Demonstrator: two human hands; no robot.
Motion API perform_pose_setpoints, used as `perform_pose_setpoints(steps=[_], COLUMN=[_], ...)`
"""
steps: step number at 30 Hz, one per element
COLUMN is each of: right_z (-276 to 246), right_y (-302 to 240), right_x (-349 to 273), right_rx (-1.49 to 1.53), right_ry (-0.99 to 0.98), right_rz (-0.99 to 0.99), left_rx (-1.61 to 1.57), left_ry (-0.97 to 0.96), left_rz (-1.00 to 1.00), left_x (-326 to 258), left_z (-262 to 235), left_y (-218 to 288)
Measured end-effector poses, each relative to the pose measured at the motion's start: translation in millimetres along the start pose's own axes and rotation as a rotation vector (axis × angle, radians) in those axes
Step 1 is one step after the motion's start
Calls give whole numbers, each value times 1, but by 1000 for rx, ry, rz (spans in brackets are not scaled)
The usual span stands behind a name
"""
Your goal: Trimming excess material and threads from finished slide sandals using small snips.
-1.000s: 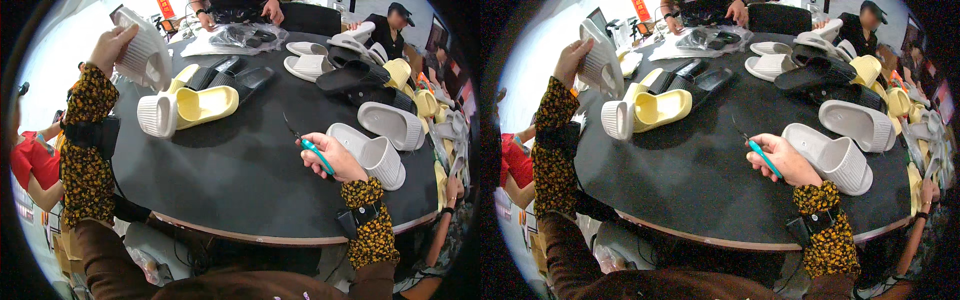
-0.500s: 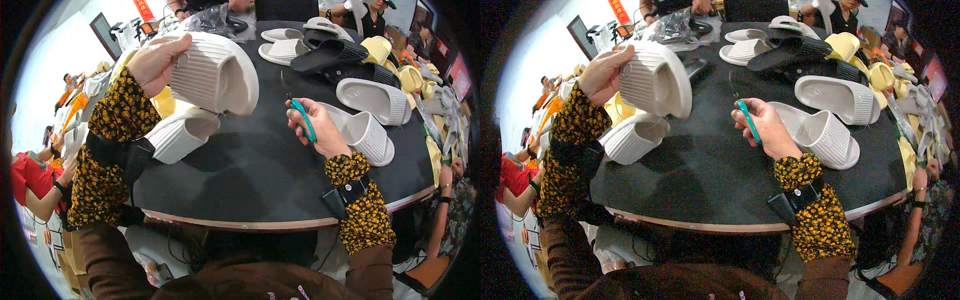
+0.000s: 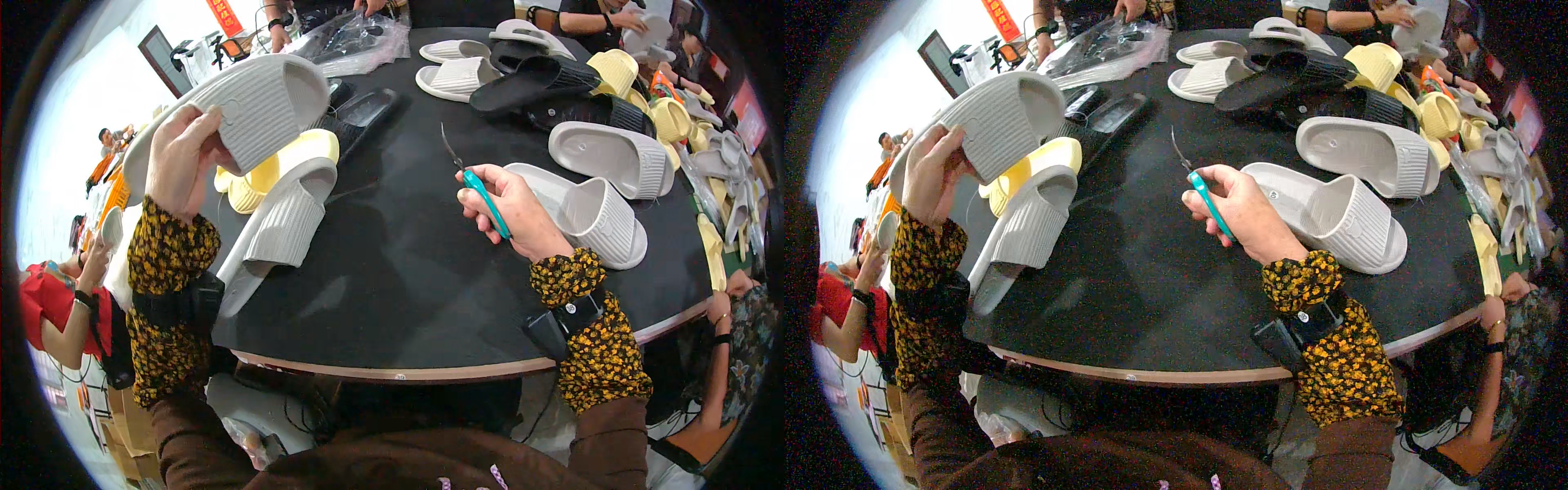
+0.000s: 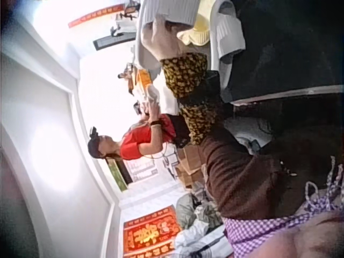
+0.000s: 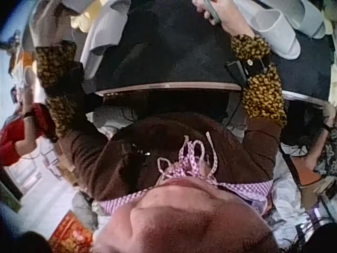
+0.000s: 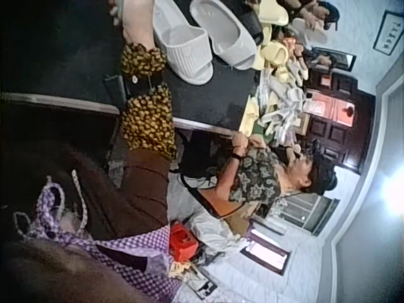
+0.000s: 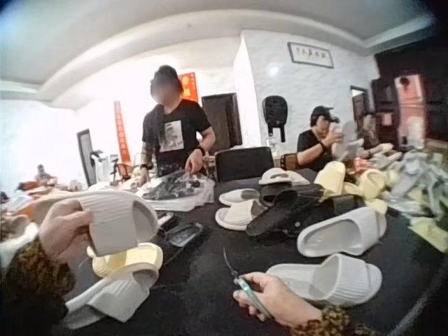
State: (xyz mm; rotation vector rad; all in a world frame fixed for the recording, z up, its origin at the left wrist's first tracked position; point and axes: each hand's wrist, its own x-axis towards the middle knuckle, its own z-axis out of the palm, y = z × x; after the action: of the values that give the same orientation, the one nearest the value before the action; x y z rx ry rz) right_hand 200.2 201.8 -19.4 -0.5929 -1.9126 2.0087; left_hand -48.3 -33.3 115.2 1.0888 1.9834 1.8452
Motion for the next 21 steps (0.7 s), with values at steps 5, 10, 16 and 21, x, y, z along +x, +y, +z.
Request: perform_pose_setpoints(steps=[5,10,16,21], right_z=[1,4,1,3], right_y=[2,-1,2,-1], right_x=[1,1,0,0], right_rx=[-24,-27,-65,-67], right_ry=[6,-5,-5,10], right_rz=[18,5,6,24], left_rx=[56,-87,-211,-169], left_ry=[153,311,259,295], left_rz=[78,-1,-4,48], left_x=[-1,-19,-55,-68], left_z=[-32,-60,-26,-12], left_y=[-24,-54,-57,-49])
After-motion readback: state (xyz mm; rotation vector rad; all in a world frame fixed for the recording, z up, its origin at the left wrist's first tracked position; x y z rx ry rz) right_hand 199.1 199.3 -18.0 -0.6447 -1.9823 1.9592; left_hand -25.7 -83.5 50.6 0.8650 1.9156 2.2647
